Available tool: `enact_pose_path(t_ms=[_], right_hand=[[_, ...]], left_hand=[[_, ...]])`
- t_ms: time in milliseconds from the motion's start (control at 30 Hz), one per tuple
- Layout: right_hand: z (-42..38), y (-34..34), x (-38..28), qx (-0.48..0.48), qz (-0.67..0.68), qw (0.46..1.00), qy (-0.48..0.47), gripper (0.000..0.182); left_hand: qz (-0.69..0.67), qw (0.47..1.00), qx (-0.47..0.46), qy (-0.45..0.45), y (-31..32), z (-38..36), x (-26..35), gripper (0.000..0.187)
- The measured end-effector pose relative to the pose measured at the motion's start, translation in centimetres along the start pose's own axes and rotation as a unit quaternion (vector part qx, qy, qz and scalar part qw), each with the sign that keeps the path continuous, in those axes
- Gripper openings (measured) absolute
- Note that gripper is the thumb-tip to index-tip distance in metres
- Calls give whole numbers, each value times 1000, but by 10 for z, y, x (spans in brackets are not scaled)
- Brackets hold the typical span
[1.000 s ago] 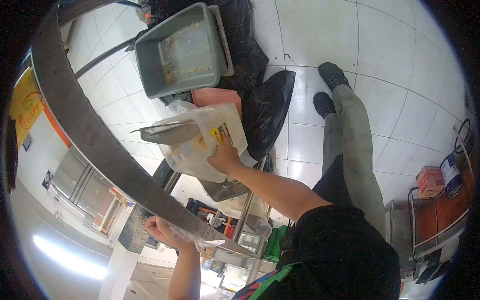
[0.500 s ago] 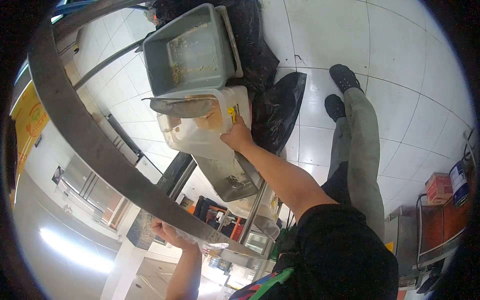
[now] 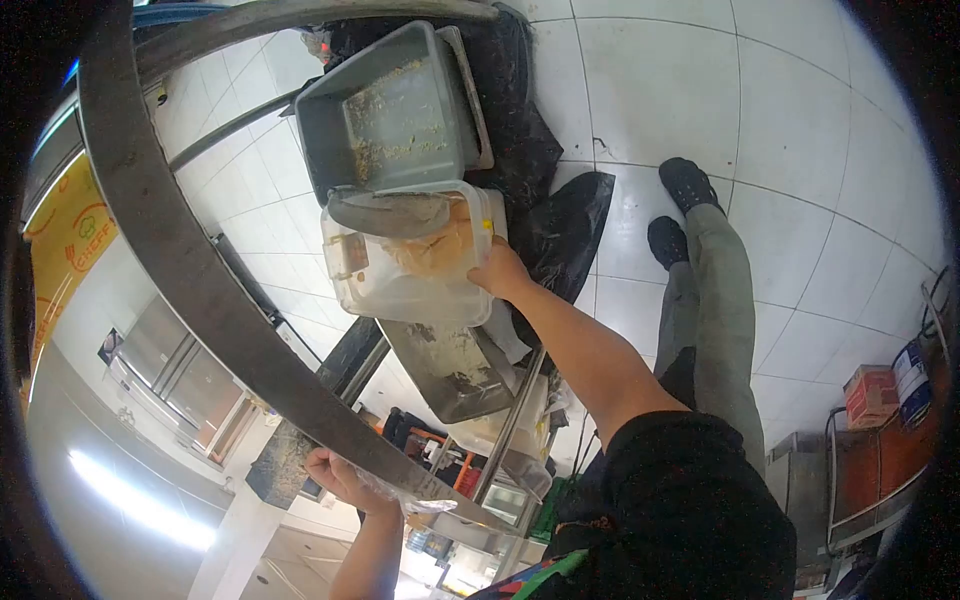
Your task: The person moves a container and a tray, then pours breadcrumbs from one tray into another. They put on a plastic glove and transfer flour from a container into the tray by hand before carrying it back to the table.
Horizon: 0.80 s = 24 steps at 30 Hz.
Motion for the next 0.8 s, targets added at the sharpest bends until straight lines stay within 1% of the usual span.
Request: enact_pose_path(t_ms=[67,100,167,233,267,300,367,467,567,667,767,800], right_hand=[[4,3,13,-17,-6,999,-30,54],[6,0,12,-100,-25,994,-22,54],[22,-23,-10,-263,-61,963,-3,55],[63,-54,-36,-318,-43,946,41,81],[88,-62,-35,-181,-53,980,59,83],[106,-72,-33,-42,-62,994,76,85],[130,-64,-66,55,-145,988,-11,83],[173,-14,-83,81,-74,994,19,76],[188,-1,-102,72,-92,992,47,64],[174,-1,-100,144,-12,989,28,51],[164,-15,-111,79,-35,996,24,41],[161,-13,-103,93,-47,994,-11,40]], left_hand=[[3,1000,3,-1,4,-2,7,16],[12,1000,6,-1,4,-2,6,16],[29,1000,11,-1,-1,-1,3,15],[24,999,14,-20,-6,0,-4,15],[21,999,18,-31,-8,0,-7,15],[26,999,14,-20,-7,-1,-4,16],[33,999,4,3,1,-1,7,17],[-5,1000,-7,-27,15,-4,18,20],[-11,1000,-11,-17,16,-4,19,24],[27,999,21,7,-4,-2,-2,25],[-7,1000,4,19,-6,-1,-5,17],[12,1000,12,22,-7,-3,-2,19]])
Point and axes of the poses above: each hand's wrist, its own z-axis towards the middle knuckle, its own y-axis out of the palm, x = y × z, the point moved 4 cm from there along z, towards the middle knuckle, and after that the axes turned 13 degrees about x, right-handed, at the moved point
